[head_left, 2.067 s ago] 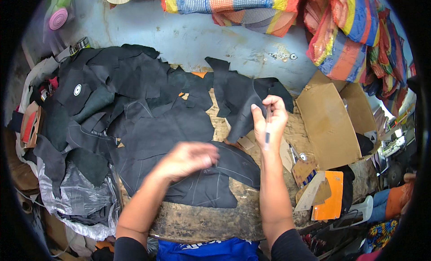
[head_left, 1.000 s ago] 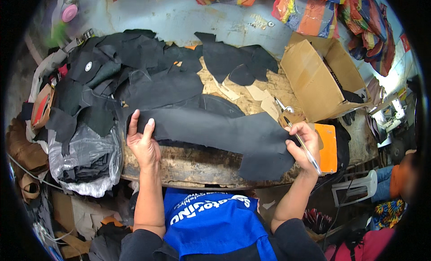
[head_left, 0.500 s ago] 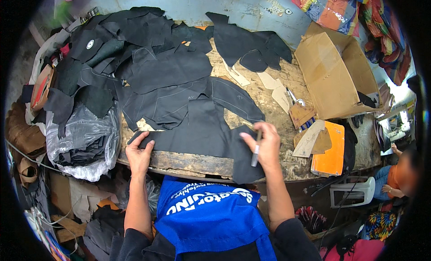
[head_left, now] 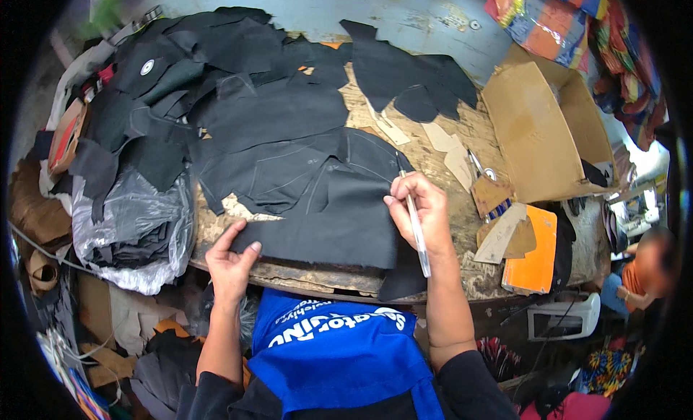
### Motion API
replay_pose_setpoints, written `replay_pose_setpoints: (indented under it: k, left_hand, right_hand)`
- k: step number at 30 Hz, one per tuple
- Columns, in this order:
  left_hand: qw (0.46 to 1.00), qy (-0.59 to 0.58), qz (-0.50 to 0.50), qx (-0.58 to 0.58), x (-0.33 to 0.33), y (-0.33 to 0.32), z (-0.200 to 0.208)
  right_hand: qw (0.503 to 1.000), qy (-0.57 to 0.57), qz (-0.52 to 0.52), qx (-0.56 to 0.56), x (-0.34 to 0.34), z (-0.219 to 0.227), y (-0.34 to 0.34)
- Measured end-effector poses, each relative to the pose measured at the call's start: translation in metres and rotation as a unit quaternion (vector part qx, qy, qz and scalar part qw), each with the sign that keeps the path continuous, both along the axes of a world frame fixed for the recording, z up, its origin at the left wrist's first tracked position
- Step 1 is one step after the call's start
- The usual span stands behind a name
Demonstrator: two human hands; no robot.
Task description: The person places cardboard pattern pieces on a large sheet of black fabric and traces their outlines with a white marker. The person repositions the patterns multiple times to mark several sections of the fabric.
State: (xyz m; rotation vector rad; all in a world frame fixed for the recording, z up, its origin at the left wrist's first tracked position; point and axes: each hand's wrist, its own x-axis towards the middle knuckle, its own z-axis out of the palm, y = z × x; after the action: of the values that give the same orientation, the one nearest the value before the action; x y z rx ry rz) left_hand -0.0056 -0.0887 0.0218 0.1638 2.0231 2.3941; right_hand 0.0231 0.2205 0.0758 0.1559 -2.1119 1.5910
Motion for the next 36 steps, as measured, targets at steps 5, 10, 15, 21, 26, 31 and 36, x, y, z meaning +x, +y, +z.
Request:
replay_pose_setpoints:
  k: [5, 10, 15, 21, 26, 31, 36]
  left_hand:
    - [0.987, 0.030, 0.029, -0.157, 0.005, 0.001, -0.001]
    - [0.861, 0.199, 0.207, -0.421, -0.001, -0.011, 0.016]
    - [0.924, 0.220, -0.008, -0.313, -0.007, 0.031, 0.050]
    - [0.697, -0.064, -0.624, 0.347, 0.045, 0.117, 0.127]
    - [0.429, -0.067, -0.748, 0.503, 0.073, 0.146, 0.163]
    - [0.763, 0.446, -0.322, -0.339, -0.028, 0.131, 0.092]
    - [0.689, 0.168, -0.241, -0.663, -0.114, 0.090, 0.031]
  right_hand:
    - [0.982, -0.137, 0.008, 0.131, 0.022, 0.002, 0.005]
    - [0.975, -0.061, -0.181, 0.112, 0.018, -0.032, 0.029]
    - [0.927, -0.118, -0.336, 0.115, -0.037, -0.053, 0.081]
    - [0.899, -0.114, -0.304, 0.295, -0.108, -0.067, 0.087]
    - [0.902, -0.213, -0.257, 0.274, -0.117, -0.056, 0.096]
    - [0.940, -0.111, -0.321, 0.026, -0.053, -0.047, 0.094]
    - [0.938, -0.050, -0.344, 0.009, 0.039, -0.073, 0.014]
